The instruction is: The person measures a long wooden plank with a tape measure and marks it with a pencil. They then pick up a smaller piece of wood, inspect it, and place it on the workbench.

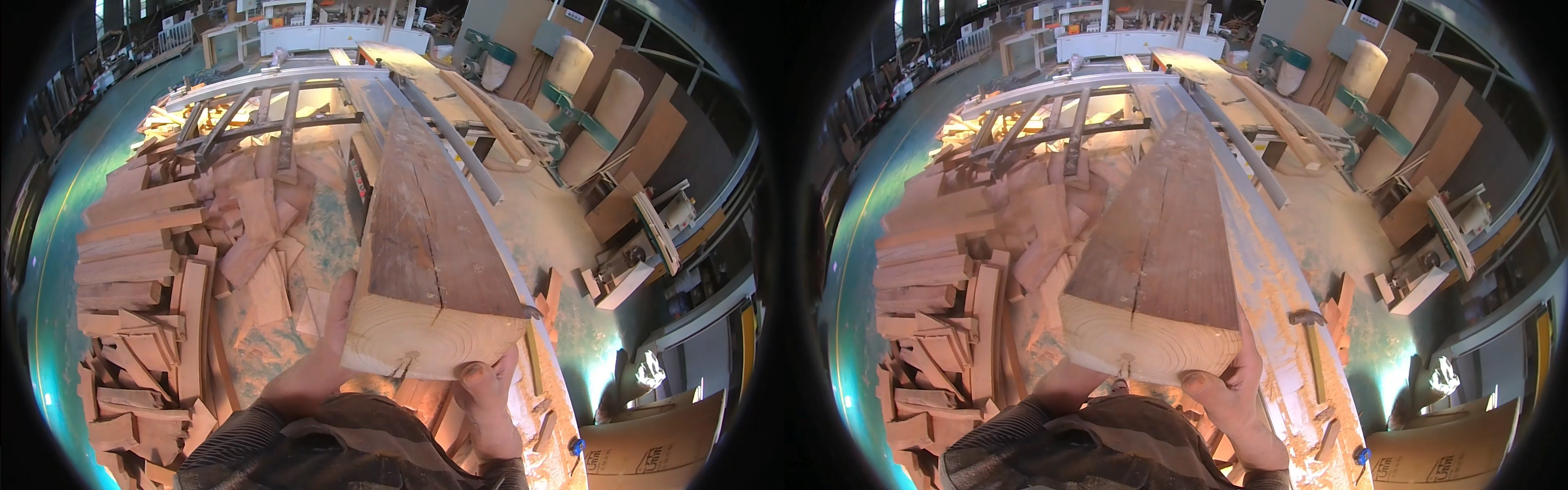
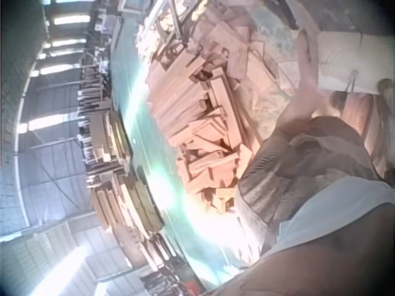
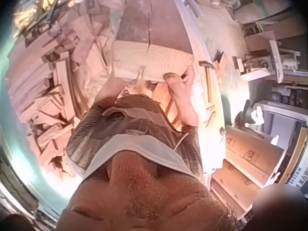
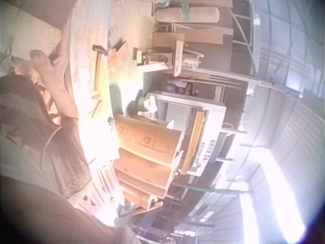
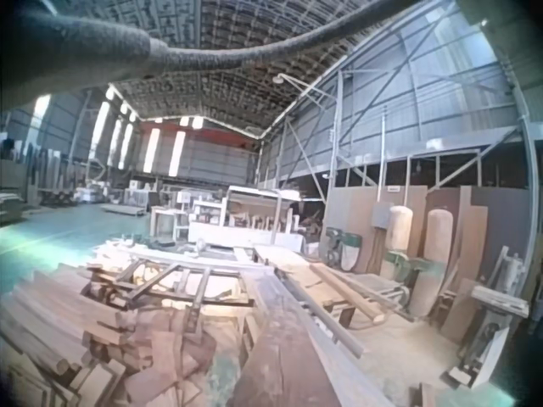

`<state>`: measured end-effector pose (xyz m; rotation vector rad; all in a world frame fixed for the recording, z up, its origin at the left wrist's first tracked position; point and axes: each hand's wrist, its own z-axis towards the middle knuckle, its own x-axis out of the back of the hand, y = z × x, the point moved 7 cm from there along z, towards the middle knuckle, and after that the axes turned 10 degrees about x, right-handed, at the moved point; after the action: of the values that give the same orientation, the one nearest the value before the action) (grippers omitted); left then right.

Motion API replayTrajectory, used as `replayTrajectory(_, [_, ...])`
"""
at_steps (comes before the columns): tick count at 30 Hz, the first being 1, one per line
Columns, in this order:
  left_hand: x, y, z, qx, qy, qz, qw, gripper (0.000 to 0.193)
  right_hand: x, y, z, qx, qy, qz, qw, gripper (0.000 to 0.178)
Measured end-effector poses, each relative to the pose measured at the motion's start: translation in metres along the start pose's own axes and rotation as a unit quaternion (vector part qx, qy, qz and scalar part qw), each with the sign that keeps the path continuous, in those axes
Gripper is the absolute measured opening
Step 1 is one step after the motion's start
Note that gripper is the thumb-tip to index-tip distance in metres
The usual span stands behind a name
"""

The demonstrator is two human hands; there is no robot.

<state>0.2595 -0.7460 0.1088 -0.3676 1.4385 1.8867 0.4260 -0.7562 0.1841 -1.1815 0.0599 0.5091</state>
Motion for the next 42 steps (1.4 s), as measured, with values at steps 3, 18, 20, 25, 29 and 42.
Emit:
replayTrajectory(3, [0.000, -0.004, 0.001, 0.009, -0.010, -0.037, 0.999, 0.053, 0.000, -0.003, 0.002, 0.009, 0.005, -0.005, 1.000, 0.122])
replayTrajectory(18, [-0.023, -0.029, 0.017, 0.117, -0.083, -0.482, 0.864, 0.056, 0.049, 0.019, -0.027, -0.011, 0.061, -0.053, 0.997, 0.116])
replayTrajectory(20, [-0.030, -0.037, 0.013, 0.127, -0.127, -0.515, 0.838, 0.059, 0.074, 0.031, -0.043, 0.008, 0.068, -0.087, 0.994, 0.113])
replayTrajectory(25, [-0.037, -0.072, 0.002, 0.216, -0.070, -0.465, 0.856, 0.066, 0.099, 0.029, -0.068, -0.029, 0.099, -0.132, 0.986, 0.101])
replayTrajectory(29, [-0.044, -0.083, -0.003, 0.272, -0.026, -0.409, 0.871, 0.067, 0.111, 0.026, -0.087, -0.032, 0.147, -0.175, 0.973, 0.093])
replayTrajectory(42, [-0.038, -0.165, -0.020, 0.382, 0.000, -0.255, 0.889, 0.078, 0.157, 0.080, -0.164, -0.157, 0.235, -0.160, 0.946, 0.087])
